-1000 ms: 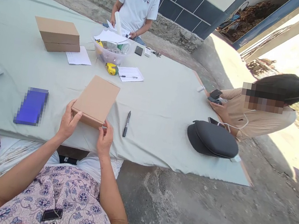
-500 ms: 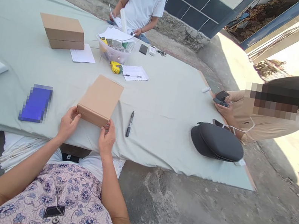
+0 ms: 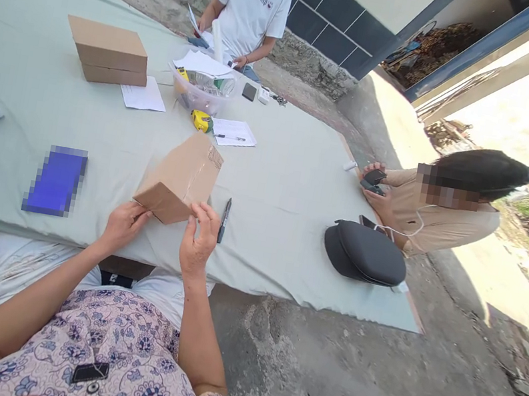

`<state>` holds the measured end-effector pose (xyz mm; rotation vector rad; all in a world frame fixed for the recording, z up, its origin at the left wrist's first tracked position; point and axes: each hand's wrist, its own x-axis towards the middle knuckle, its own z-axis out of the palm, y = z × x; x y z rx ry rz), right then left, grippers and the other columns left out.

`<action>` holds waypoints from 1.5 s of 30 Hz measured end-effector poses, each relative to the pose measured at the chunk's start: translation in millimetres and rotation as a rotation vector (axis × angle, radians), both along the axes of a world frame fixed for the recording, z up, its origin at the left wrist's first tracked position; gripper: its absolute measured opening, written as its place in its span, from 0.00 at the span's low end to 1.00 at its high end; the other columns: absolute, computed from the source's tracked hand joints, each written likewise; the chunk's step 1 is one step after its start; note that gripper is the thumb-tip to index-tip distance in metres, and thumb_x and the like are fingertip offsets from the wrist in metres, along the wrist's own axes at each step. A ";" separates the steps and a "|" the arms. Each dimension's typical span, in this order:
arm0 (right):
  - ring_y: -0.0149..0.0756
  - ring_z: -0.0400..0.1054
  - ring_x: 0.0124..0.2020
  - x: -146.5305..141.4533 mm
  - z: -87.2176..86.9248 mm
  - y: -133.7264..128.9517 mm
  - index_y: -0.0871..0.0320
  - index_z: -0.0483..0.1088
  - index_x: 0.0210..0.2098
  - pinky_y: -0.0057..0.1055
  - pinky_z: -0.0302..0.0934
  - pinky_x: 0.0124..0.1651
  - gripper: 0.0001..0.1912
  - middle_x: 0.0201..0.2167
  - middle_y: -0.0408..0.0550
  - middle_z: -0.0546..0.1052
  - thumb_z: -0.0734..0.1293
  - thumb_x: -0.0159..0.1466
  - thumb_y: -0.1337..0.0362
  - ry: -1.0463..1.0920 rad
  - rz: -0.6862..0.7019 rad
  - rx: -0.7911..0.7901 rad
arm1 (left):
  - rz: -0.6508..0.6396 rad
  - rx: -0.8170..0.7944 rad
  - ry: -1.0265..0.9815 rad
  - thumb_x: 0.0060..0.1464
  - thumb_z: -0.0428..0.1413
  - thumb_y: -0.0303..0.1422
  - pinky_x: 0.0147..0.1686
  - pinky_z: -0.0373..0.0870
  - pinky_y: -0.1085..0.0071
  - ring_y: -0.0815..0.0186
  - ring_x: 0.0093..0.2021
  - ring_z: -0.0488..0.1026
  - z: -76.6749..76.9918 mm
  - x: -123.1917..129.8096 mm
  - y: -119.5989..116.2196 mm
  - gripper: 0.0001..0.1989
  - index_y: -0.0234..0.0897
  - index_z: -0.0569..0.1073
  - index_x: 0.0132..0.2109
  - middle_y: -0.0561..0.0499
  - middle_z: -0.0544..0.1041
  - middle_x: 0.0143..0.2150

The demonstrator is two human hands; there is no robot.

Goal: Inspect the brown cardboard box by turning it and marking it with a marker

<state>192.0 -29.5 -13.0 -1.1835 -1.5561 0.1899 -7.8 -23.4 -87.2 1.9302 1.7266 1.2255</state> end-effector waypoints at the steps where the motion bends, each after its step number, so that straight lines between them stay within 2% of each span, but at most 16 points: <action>1: 0.40 0.72 0.57 -2.8 2.0 1.4 0.50 0.76 0.53 0.41 0.74 0.53 0.14 0.52 0.53 0.76 0.61 0.73 0.64 -0.027 0.007 0.004 | -0.002 0.005 0.006 0.65 0.50 0.40 0.38 0.70 0.63 0.56 0.36 0.75 -1.2 1.2 -0.1 0.18 0.40 0.79 0.33 0.44 0.78 0.31; 6: 0.39 0.72 0.55 -25.9 -2.0 9.7 0.49 0.77 0.52 0.41 0.71 0.58 0.15 0.51 0.53 0.75 0.60 0.74 0.64 -0.120 0.072 0.010 | -0.033 0.036 0.022 0.65 0.51 0.37 0.34 0.68 0.64 0.58 0.31 0.74 0.9 5.2 -5.1 0.16 0.40 0.78 0.31 0.45 0.78 0.28; 13: 0.40 0.71 0.56 -47.2 -10.7 20.5 0.51 0.77 0.52 0.44 0.70 0.61 0.16 0.52 0.54 0.75 0.59 0.74 0.63 -0.105 0.069 0.030 | 0.021 0.142 -0.033 0.68 0.48 0.36 0.35 0.70 0.67 0.61 0.33 0.76 9.9 4.3 -15.1 0.17 0.39 0.78 0.36 0.46 0.79 0.30; 15: 0.40 0.71 0.56 -46.3 -12.6 20.8 0.51 0.76 0.52 0.42 0.71 0.59 0.15 0.51 0.54 0.75 0.59 0.74 0.63 -0.101 0.072 0.029 | 0.068 0.198 -0.057 0.68 0.48 0.34 0.39 0.72 0.66 0.61 0.36 0.77 14.2 4.4 -18.7 0.15 0.38 0.78 0.39 0.46 0.80 0.34; 18: 0.39 0.72 0.56 -42.5 -14.9 21.3 0.52 0.76 0.52 0.40 0.73 0.56 0.14 0.51 0.54 0.76 0.60 0.74 0.63 -0.082 0.104 0.048 | 0.178 0.366 -0.029 0.66 0.51 0.32 0.47 0.73 0.63 0.59 0.43 0.78 27.5 6.3 -22.0 0.11 0.38 0.79 0.47 0.44 0.82 0.41; 22: 0.40 0.73 0.56 -39.2 -14.7 23.5 0.53 0.73 0.51 0.42 0.73 0.56 0.11 0.50 0.54 0.78 0.61 0.74 0.62 -0.044 0.127 0.051 | 0.237 0.551 0.164 0.63 0.56 0.31 0.57 0.68 0.57 0.52 0.59 0.75 51.6 13.6 -17.1 0.17 0.39 0.76 0.58 0.38 0.79 0.56; 24: 0.41 0.72 0.57 -39.8 -13.3 22.7 0.53 0.72 0.52 0.44 0.73 0.57 0.12 0.51 0.55 0.78 0.61 0.73 0.62 -0.050 0.132 0.040 | 0.215 0.551 0.233 0.64 0.56 0.31 0.61 0.65 0.55 0.48 0.66 0.69 58.5 18.0 -11.4 0.19 0.39 0.74 0.61 0.36 0.75 0.62; 27: 0.40 0.71 0.59 -44.1 -12.3 15.2 0.53 0.72 0.55 0.46 0.71 0.62 0.15 0.53 0.55 0.77 0.58 0.73 0.66 -0.067 0.147 0.033 | 0.177 0.511 0.250 0.64 0.55 0.30 0.64 0.63 0.54 0.47 0.72 0.63 58.3 21.1 -3.4 0.18 0.39 0.73 0.61 0.37 0.73 0.66; 31: 0.39 0.71 0.61 -51.5 -14.2 -1.7 0.54 0.71 0.57 0.44 0.72 0.62 0.18 0.57 0.57 0.74 0.57 0.73 0.68 -0.063 0.175 0.008 | 0.186 0.462 0.211 0.63 0.57 0.35 0.63 0.63 0.54 0.48 0.71 0.66 52.4 18.1 -0.5 0.17 0.40 0.72 0.59 0.37 0.74 0.66; 36: 0.38 0.71 0.62 -45.8 -5.7 -7.5 0.54 0.71 0.58 0.40 0.73 0.59 0.18 0.59 0.57 0.75 0.57 0.74 0.68 -0.084 0.208 -0.006 | 0.151 0.422 0.229 0.60 0.59 0.42 0.62 0.65 0.52 0.45 0.69 0.67 56.0 16.0 -2.2 0.23 0.39 0.70 0.59 0.35 0.72 0.67; 40: 0.40 0.73 0.56 -33.1 5.9 4.2 0.53 0.75 0.51 0.44 0.69 0.61 0.11 0.52 0.53 0.79 0.63 0.73 0.60 -0.152 0.120 0.033 | 0.156 0.439 0.242 0.60 0.60 0.47 0.61 0.66 0.52 0.43 0.68 0.68 57.0 19.1 1.9 0.26 0.39 0.69 0.59 0.34 0.72 0.66; 45: 0.51 0.62 0.67 -26.0 6.7 20.8 0.52 0.77 0.48 0.52 0.60 0.68 0.19 0.58 0.56 0.73 0.68 0.67 0.46 -0.286 -0.032 0.065 | 0.167 0.452 0.226 0.62 0.59 0.44 0.58 0.69 0.55 0.46 0.69 0.68 54.0 21.1 6.9 0.22 0.39 0.68 0.59 0.34 0.72 0.66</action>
